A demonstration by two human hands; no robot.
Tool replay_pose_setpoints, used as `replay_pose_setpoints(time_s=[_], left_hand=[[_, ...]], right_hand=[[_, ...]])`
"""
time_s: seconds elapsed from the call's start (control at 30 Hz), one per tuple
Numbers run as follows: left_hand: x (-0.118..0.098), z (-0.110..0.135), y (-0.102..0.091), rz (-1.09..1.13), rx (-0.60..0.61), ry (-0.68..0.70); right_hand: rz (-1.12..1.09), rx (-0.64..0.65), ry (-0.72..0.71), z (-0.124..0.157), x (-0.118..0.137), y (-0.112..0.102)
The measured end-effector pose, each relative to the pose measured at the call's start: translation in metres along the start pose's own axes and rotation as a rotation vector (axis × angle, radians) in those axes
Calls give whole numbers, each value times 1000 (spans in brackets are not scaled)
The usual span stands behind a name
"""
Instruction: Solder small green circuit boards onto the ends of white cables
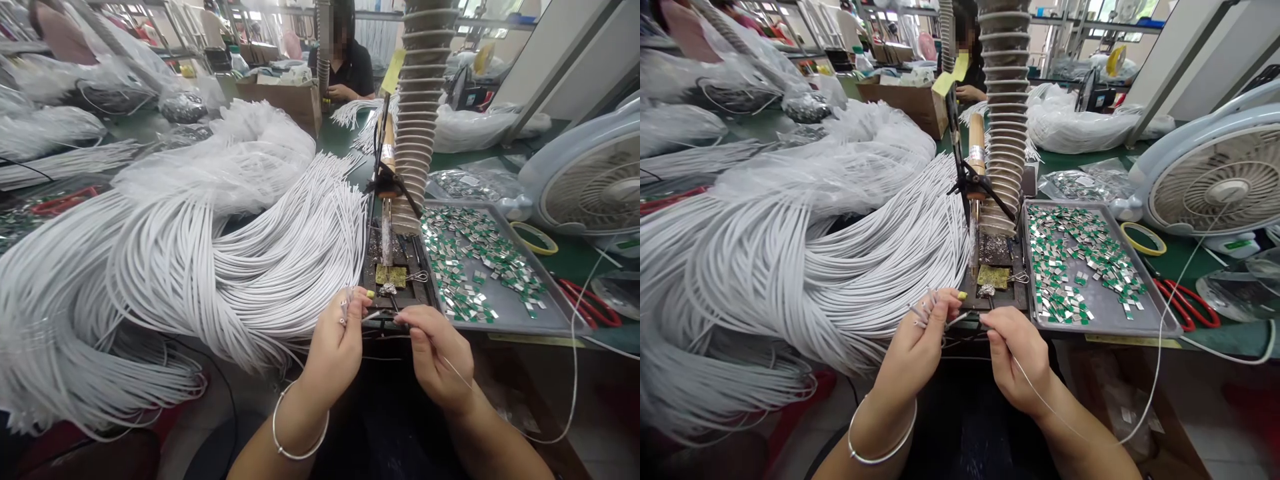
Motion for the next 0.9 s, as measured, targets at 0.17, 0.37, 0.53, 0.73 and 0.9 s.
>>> replay_pose_setpoints(time_s=[0.17,0.37,0.53,0.73,0.9], left_hand=[[8,2,1,113,8,-49],[20,4,10,354,130,-202],[24,6,16,488,237,-302],[25,4,19,519,220,-330],[25,4,23,492,234,-374]], right_hand=[[210,-21,23,-5,-4,-25],[640,69,141,-25,-55,-64],[792,221,211,-33,-98,-77],[803,315,188,-33,-104,-71],[765,325,251,-30,-103,-72]])
Point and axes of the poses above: each hand's wrist, its own z-axis away from the middle knuckle, its own y-axis out of the palm, x = y × z, the point moved 7 cm from there along -z, towards the middle knuckle, and after that the axes turned 6 degrees about -x, right-handed, at the moved point
